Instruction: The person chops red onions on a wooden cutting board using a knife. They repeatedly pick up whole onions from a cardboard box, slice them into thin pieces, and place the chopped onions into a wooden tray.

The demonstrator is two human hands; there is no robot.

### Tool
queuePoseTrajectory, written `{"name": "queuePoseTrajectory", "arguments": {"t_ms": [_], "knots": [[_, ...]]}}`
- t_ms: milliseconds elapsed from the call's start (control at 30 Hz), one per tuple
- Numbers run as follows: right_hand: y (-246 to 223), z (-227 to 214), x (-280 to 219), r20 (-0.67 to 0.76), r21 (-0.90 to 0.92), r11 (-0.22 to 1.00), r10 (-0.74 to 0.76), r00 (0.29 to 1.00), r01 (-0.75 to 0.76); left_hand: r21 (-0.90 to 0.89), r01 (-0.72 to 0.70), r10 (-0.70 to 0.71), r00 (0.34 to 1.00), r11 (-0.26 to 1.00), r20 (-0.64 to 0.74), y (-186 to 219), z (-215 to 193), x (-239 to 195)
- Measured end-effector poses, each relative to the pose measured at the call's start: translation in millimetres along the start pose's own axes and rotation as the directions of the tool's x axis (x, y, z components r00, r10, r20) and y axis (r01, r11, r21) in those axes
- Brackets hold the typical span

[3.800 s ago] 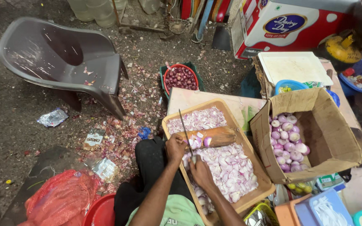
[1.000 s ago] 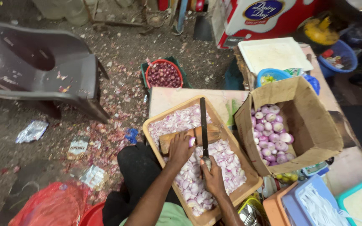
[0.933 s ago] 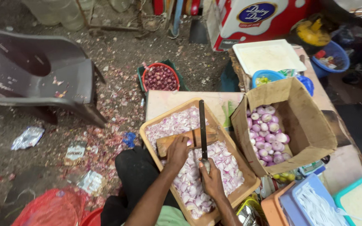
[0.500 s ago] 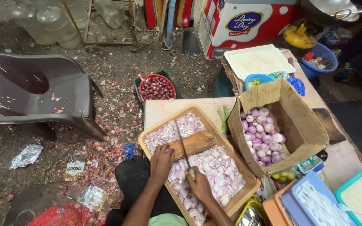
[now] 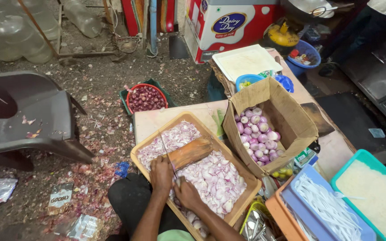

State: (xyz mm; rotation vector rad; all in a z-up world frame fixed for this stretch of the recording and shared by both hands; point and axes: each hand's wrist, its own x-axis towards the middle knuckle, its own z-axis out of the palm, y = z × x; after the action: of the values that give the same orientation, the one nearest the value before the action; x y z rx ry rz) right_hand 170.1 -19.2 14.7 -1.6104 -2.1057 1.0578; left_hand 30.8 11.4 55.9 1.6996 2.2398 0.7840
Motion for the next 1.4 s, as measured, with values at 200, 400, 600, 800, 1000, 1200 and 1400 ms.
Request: {"name": "queuePoseTrajectory", "arguments": {"t_ms": [200,400,600,800,1000,1200,1400], "knots": [[7.9,-0.8,-8.0,0.064,0.025,0.999,0.045,0.997,-0.046,-0.029,-0.008,0.009,0.999,1.0,0.031,-6.7,7.1,1.4],[-9.2,-12.6,-5.5,0.039,0.031,0.997,0.072,0.997,-0.074,-0.038,-0.035,0.036,0.999,0.999,0.002,-2.0,-3.9,-1.0],[-13.1,-14.5,2.2,0.077,0.009,0.996,0.084,0.994,-0.085,-0.015,-0.013,0.013,1.0,1.0,0.011,2.0,-10.9,3.0],[-18.3,-12.9,11.4,0.055,-0.003,0.998,0.056,0.997,-0.055,-0.036,-0.029,0.029,1.0,0.999,-0.01,3.4,-13.3,5.5],[-27.9,-25.3,10.8,0.092,-0.02,0.996,0.083,0.992,-0.081,-0.055,0.017,-0.016,1.0,0.998,0.027,4.6,-16.4,4.3],[-35.1,-30.2,3.6,0.089,0.003,0.995,0.095,0.991,-0.096,-0.088,0.01,-0.011,1.0,0.996,-0.001,3.3,-16.1,3.2],[-24.0,-22.9,2.3,0.064,0.018,0.999,0.041,0.997,-0.042,-0.119,0.026,-0.024,1.0,0.993,0.018,1.3,-14.4,3.1]]}}
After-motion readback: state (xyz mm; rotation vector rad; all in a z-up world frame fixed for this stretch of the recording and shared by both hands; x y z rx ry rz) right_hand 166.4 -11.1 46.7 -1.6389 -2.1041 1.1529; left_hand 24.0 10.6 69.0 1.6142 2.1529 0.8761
